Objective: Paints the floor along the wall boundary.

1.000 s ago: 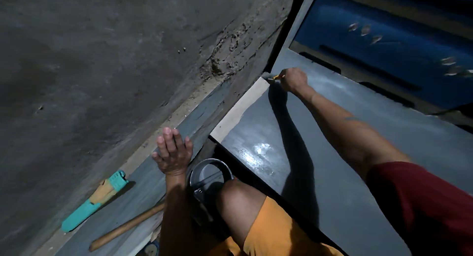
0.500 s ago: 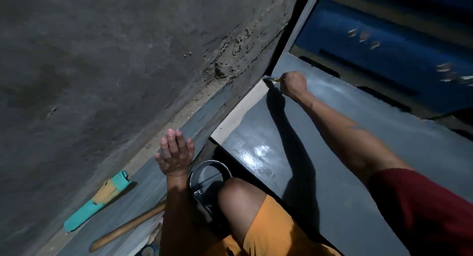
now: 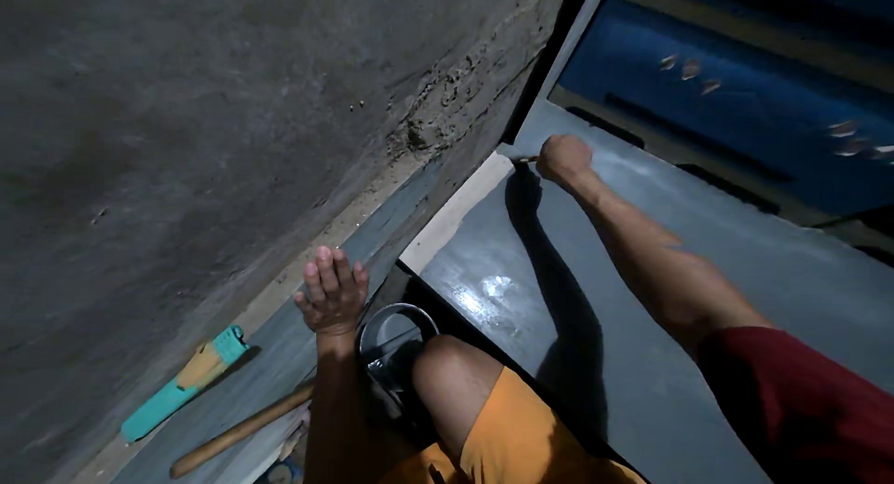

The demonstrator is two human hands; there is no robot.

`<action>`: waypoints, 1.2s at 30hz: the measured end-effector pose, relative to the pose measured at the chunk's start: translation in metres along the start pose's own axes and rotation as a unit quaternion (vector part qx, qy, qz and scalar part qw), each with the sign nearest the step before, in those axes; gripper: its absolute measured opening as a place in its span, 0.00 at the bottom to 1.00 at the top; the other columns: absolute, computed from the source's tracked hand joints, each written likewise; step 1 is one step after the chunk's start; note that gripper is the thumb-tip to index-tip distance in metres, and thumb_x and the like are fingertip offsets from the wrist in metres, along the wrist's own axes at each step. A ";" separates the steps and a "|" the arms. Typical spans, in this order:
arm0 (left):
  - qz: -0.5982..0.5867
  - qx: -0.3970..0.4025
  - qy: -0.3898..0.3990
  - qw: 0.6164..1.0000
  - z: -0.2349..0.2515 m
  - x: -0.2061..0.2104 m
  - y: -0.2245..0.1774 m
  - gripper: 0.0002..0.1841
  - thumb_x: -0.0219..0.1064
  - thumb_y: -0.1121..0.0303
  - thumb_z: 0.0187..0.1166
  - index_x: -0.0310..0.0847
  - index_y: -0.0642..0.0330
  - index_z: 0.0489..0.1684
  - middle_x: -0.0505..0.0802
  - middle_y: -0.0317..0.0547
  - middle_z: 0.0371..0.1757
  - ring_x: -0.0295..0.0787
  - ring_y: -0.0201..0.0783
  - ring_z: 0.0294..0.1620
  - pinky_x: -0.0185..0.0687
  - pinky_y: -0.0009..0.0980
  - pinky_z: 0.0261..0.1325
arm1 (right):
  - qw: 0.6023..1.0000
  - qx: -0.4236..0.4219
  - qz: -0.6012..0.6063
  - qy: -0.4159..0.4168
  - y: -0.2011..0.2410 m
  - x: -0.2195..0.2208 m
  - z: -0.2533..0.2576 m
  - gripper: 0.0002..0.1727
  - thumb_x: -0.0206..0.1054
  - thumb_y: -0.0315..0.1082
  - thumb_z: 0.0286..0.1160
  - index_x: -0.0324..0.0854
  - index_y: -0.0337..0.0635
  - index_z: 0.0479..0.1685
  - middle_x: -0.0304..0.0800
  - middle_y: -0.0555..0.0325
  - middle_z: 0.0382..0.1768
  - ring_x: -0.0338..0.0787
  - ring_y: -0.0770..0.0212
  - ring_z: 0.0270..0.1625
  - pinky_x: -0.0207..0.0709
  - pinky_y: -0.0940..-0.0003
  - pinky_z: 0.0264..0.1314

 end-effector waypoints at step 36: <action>0.007 -0.002 0.007 1.000 -0.003 0.001 0.000 0.41 0.48 0.50 0.90 0.25 0.47 0.99 0.31 0.34 0.98 0.13 0.32 0.96 0.12 0.48 0.94 | 0.987 -0.150 -0.041 0.037 0.005 -0.004 0.041 0.09 0.71 0.39 0.77 0.93 0.49 0.47 0.92 0.32 0.47 0.90 0.24 0.53 0.76 0.18 0.45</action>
Point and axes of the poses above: each hand's wrist, its own z-axis towards the middle knuckle, its own x-axis out of the palm, y = z × x, the point moved 7 cm from there along z, towards the middle knuckle
